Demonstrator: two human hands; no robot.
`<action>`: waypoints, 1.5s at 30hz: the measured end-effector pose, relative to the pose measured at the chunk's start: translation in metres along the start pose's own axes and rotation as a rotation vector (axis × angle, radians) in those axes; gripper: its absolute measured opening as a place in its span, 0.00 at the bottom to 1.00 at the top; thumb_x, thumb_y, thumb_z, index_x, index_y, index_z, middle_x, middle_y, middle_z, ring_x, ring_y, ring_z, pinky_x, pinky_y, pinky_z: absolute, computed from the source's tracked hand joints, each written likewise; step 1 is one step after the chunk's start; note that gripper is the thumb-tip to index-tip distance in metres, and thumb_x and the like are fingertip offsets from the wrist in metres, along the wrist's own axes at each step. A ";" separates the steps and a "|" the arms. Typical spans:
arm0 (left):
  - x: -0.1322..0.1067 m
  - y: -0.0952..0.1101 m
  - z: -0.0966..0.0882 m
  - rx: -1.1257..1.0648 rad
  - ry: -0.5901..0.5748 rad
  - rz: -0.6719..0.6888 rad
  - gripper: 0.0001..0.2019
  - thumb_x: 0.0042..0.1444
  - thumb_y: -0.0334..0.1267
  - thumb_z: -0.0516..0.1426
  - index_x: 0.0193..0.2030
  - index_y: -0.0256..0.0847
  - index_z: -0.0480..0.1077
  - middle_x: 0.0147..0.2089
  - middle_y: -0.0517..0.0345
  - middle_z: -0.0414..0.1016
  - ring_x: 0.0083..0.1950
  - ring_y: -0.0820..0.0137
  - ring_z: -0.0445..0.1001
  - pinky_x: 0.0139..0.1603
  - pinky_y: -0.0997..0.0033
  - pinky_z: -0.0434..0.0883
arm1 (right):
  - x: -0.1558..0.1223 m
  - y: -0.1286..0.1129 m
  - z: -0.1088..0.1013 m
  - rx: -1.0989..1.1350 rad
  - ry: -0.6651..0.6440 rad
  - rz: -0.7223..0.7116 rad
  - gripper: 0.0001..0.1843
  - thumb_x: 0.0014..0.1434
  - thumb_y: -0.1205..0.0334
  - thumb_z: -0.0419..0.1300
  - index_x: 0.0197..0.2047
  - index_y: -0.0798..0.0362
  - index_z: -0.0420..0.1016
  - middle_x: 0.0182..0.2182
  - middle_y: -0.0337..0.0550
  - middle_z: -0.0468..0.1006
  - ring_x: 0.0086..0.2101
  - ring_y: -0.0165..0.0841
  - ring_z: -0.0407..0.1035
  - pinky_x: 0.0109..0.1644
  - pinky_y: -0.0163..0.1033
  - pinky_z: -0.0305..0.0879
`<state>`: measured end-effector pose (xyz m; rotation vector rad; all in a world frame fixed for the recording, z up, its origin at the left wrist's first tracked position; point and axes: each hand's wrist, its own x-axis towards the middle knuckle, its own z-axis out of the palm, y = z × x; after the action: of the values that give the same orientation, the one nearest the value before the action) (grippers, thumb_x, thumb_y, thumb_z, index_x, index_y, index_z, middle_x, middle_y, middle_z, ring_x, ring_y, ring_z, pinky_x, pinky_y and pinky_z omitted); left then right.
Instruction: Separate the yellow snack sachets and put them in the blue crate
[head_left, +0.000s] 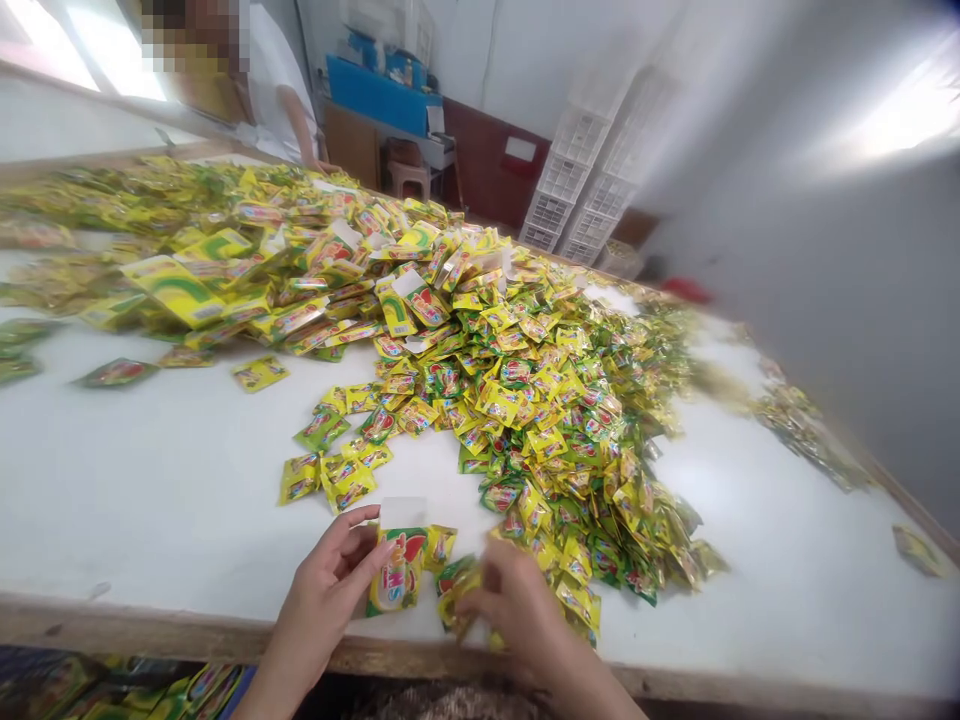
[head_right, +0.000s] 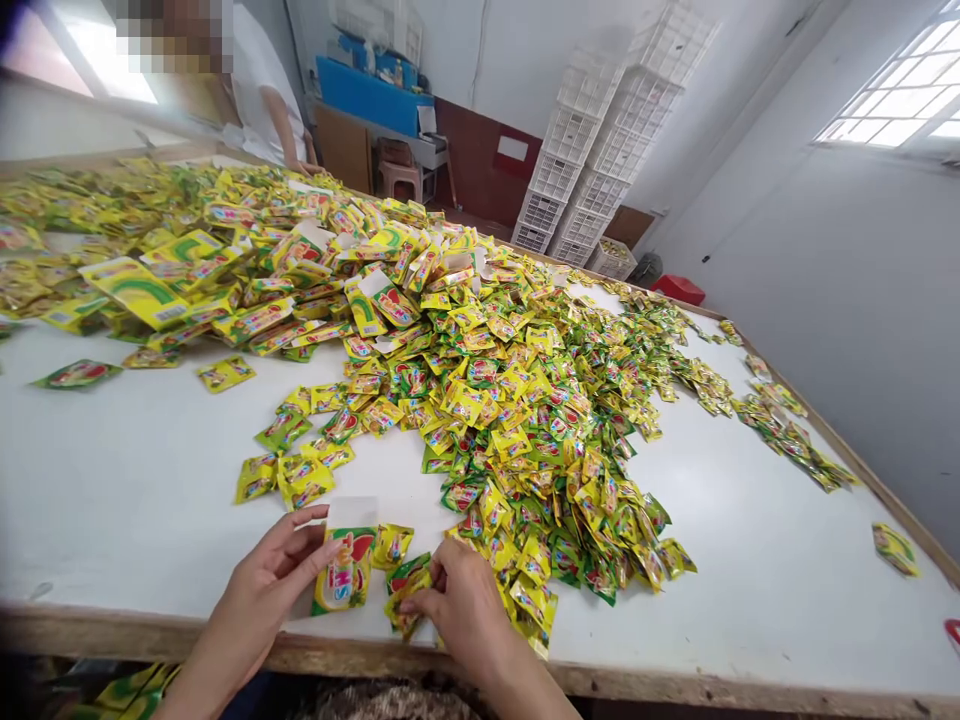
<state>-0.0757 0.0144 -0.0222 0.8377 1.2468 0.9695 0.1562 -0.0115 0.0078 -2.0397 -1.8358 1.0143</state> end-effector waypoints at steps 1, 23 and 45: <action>0.000 -0.002 -0.002 -0.001 0.006 0.012 0.23 0.55 0.45 0.62 0.55 0.47 0.63 0.49 0.54 0.79 0.50 0.63 0.76 0.49 0.68 0.75 | 0.001 -0.001 0.002 0.038 -0.005 0.048 0.17 0.46 0.62 0.71 0.24 0.52 0.64 0.22 0.30 0.65 0.25 0.27 0.59 0.27 0.31 0.49; -0.008 -0.010 -0.011 -0.044 -0.144 -0.020 0.19 0.51 0.43 0.64 0.51 0.44 0.74 0.52 0.54 0.80 0.55 0.57 0.76 0.58 0.60 0.72 | -0.013 -0.008 0.025 0.108 -0.108 -0.084 0.15 0.45 0.73 0.68 0.36 0.50 0.74 0.39 0.37 0.75 0.39 0.33 0.69 0.42 0.33 0.62; -0.029 0.003 0.056 0.173 -0.343 0.047 0.15 0.54 0.43 0.61 0.50 0.52 0.74 0.45 0.58 0.79 0.47 0.59 0.75 0.52 0.65 0.70 | 0.000 -0.069 -0.085 -0.460 -0.191 -0.604 0.12 0.51 0.75 0.56 0.37 0.55 0.74 0.36 0.47 0.73 0.36 0.36 0.67 0.33 0.36 0.57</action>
<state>-0.0218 -0.0114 -0.0005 1.1219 1.0263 0.7237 0.1532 0.0265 0.1108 -1.4216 -2.7484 0.6695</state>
